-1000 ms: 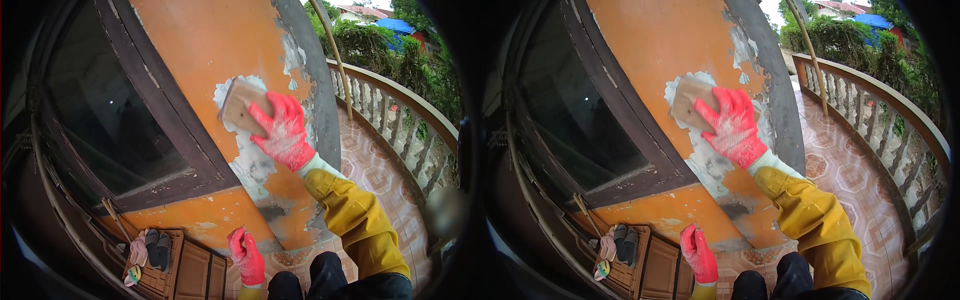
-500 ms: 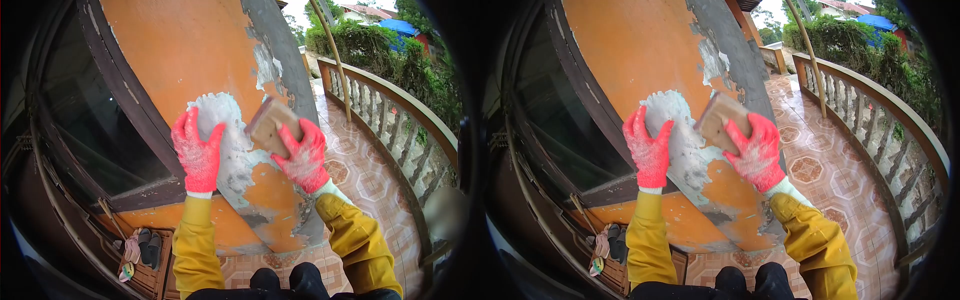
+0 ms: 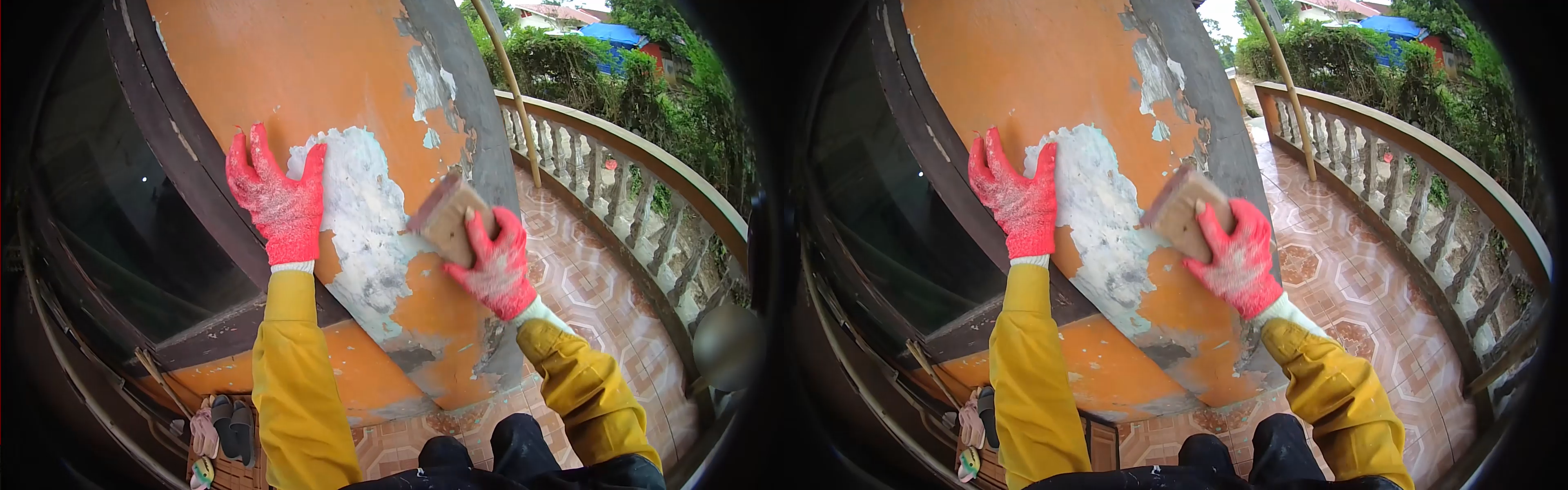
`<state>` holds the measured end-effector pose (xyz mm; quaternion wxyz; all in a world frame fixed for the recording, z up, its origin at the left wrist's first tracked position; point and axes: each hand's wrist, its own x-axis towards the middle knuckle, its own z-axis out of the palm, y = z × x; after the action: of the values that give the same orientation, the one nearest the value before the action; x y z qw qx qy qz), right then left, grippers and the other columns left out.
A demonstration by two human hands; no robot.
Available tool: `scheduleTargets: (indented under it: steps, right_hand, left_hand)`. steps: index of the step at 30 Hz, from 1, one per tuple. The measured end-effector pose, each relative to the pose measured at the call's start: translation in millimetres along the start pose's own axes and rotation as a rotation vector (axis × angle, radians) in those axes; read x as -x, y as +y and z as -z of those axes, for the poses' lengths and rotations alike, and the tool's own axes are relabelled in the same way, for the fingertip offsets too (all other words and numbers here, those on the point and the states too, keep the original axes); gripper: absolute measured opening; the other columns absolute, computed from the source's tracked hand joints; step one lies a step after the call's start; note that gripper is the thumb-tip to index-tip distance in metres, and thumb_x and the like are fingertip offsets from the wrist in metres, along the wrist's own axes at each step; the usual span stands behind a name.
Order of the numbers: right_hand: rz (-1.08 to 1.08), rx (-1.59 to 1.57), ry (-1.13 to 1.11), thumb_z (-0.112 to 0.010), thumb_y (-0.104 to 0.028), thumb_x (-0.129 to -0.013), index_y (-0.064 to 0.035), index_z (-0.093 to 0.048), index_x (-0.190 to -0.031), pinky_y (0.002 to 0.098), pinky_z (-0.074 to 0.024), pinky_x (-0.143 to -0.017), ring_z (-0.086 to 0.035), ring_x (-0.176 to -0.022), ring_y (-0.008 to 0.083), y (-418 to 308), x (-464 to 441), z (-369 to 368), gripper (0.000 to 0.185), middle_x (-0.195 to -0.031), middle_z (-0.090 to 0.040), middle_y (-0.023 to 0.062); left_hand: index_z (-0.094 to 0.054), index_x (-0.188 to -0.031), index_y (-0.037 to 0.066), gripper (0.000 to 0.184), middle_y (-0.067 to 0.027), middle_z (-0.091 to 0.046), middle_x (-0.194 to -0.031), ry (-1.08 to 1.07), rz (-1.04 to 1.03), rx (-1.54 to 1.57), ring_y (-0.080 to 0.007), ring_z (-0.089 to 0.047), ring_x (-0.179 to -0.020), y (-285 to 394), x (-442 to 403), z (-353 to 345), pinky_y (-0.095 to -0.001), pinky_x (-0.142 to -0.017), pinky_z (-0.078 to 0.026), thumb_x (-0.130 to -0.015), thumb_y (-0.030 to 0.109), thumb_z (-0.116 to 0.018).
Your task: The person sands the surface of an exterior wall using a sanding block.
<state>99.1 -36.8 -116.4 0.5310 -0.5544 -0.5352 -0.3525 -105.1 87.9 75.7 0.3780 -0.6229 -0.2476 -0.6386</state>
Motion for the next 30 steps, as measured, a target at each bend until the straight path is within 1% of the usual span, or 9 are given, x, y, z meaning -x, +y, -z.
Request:
scheduleTargets:
  steps: [3,5,7,9,13,19,22,27,30]
  right_hand:
    - [-0.178,0.065,0.093,-0.088,-0.040,-0.060,-0.0123,-0.042,-0.147,0.0520,-0.0418,-0.099,-0.045,-0.118,0.0419,-22.0,-87.6,10.8,0.102,-0.127,-0.045,0.0253]
    - [-0.216,0.093,0.124,-0.088,-0.041,-0.060,-0.0111,-0.041,-0.148,0.0518,-0.0418,-0.099,-0.045,-0.118,0.0419,-29.8,-86.9,3.6,0.104,-0.127,-0.045,0.0254]
    - [-0.264,0.097,0.127,-0.089,-0.044,-0.058,-0.0045,-0.034,-0.151,0.0507,-0.0419,-0.100,-0.045,-0.118,0.0411,-30.5,-64.1,-1.8,0.115,-0.129,-0.043,0.0260]
    - [-0.261,0.073,0.094,-0.090,-0.044,-0.057,-0.0014,-0.031,-0.151,0.0499,-0.0421,-0.100,-0.045,-0.118,0.0407,-20.4,4.5,-21.9,0.119,-0.129,-0.042,0.0262]
    - [-0.296,0.002,0.017,-0.092,-0.044,-0.054,0.0052,-0.022,-0.152,0.0493,-0.0416,-0.101,-0.044,-0.119,0.0414,-15.7,24.6,-21.4,0.130,-0.131,-0.039,0.0268]
    - [-0.454,-0.103,0.272,-0.092,-0.043,-0.053,0.0064,-0.028,-0.147,0.0498,-0.0399,-0.106,-0.042,-0.125,0.0427,-57.2,-94.2,-2.5,0.124,-0.134,-0.038,0.0265]
    - [-0.293,0.032,0.295,-0.092,-0.043,-0.053,0.0056,-0.031,-0.144,0.0484,-0.0402,-0.106,-0.042,-0.126,0.0413,-57.9,-100.3,-21.0,0.119,-0.135,-0.039,0.0253]
    - [-0.292,0.030,0.187,-0.094,-0.040,-0.054,0.0066,-0.032,-0.143,0.0497,-0.0376,-0.109,-0.042,-0.128,0.0421,-62.8,-78.8,-20.9,0.118,-0.134,-0.043,0.0268]
    - [-0.317,0.055,0.107,-0.093,-0.044,-0.053,0.0019,-0.029,-0.147,0.0484,-0.0373,-0.110,-0.039,-0.131,0.0425,-58.1,-88.0,-17.7,0.122,-0.142,-0.036,0.0258]
  left_hand:
    - [-0.050,-0.139,0.004,0.074,-0.0210,-0.044,-0.144,0.036,0.014,0.046,-0.0393,-0.038,-0.134,-4.8,1.3,-2.7,-0.0502,-0.112,-0.032,-0.080,0.037,-0.080]
    - [-0.051,-0.137,0.005,0.070,-0.0211,-0.047,-0.139,0.056,-0.029,0.032,-0.0393,-0.042,-0.130,-7.6,1.3,-5.1,-0.0522,-0.110,-0.034,-0.080,0.036,-0.080]
    - [-0.053,-0.134,0.006,0.067,-0.0212,-0.051,-0.134,0.076,-0.065,0.020,-0.0393,-0.047,-0.126,-8.2,2.5,-6.1,-0.0542,-0.108,-0.036,-0.079,0.035,-0.080]
    - [-0.052,-0.137,0.007,0.065,-0.0185,-0.048,-0.140,0.050,-0.064,0.043,-0.0378,-0.042,-0.131,-8.9,3.1,-5.6,-0.0502,-0.111,-0.034,-0.083,0.035,-0.076]
    - [-0.053,-0.136,0.008,0.063,-0.0173,-0.050,-0.137,0.051,-0.067,0.042,-0.0371,-0.043,-0.129,-9.7,3.8,-6.7,-0.0497,-0.110,-0.035,-0.083,0.035,-0.075]
    - [-0.057,-0.127,0.008,0.056,-0.0148,-0.054,-0.128,0.149,-0.106,0.070,-0.0357,-0.049,-0.121,-12.0,2.7,-11.3,-0.0520,-0.104,-0.040,-0.080,0.032,-0.077]
    - [-0.058,-0.126,0.009,0.055,-0.0143,-0.053,-0.127,0.160,-0.113,0.089,-0.0357,-0.049,-0.121,-13.9,4.6,-12.7,-0.0516,-0.104,-0.040,-0.080,0.032,-0.077]
    - [-0.058,-0.126,0.010,0.054,-0.0138,-0.053,-0.128,0.202,-0.143,0.107,-0.0358,-0.049,-0.121,-18.8,6.0,-17.8,-0.0510,-0.103,-0.040,-0.080,0.034,-0.077]
    - [-0.058,-0.126,0.011,0.054,-0.0143,-0.053,-0.128,0.205,-0.143,0.114,-0.0358,-0.048,-0.121,-20.1,5.8,-20.3,-0.0512,-0.104,-0.040,-0.081,0.034,-0.077]
